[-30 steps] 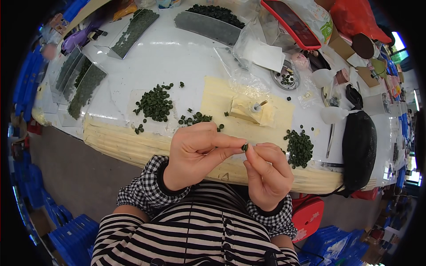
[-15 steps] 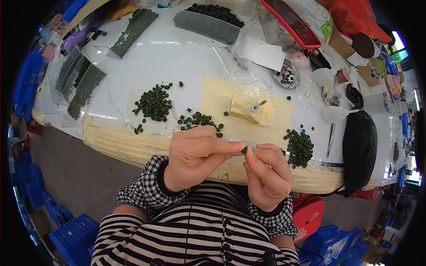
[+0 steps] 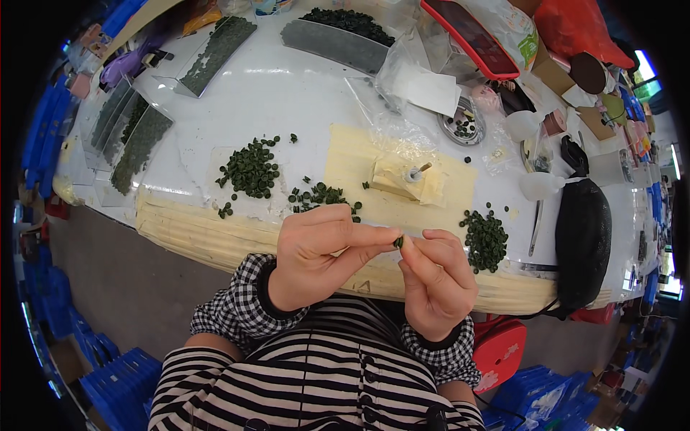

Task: Assemble small green plastic components at a factory workbench.

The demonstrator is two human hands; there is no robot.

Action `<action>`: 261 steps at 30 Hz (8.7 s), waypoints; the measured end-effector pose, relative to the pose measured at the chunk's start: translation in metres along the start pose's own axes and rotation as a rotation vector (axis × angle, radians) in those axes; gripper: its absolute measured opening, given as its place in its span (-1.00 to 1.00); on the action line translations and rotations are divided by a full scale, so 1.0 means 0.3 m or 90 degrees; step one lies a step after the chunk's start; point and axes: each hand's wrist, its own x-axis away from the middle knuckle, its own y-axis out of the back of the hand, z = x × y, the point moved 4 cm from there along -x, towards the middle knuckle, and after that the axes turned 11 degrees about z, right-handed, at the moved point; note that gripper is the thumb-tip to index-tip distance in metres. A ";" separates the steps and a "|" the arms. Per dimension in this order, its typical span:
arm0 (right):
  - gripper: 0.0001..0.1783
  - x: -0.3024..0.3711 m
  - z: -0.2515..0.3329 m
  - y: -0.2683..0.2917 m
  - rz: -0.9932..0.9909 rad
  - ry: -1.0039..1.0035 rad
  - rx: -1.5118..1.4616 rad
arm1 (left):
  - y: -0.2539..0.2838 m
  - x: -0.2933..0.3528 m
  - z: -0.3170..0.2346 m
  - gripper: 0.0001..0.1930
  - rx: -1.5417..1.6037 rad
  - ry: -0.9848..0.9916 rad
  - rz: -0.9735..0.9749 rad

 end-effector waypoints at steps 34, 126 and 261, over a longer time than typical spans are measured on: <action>-0.67 -0.007 0.000 0.016 0.033 -0.002 0.006 | -0.025 0.008 -0.048 -0.67 -0.100 -0.076 0.030; -0.68 -0.110 0.022 0.032 0.024 -0.071 0.061 | -0.071 0.056 0.068 -0.74 0.981 0.474 -0.030; -0.88 -0.023 -0.063 0.121 0.023 -0.230 0.011 | -0.036 0.037 0.069 -0.79 0.469 0.289 -0.064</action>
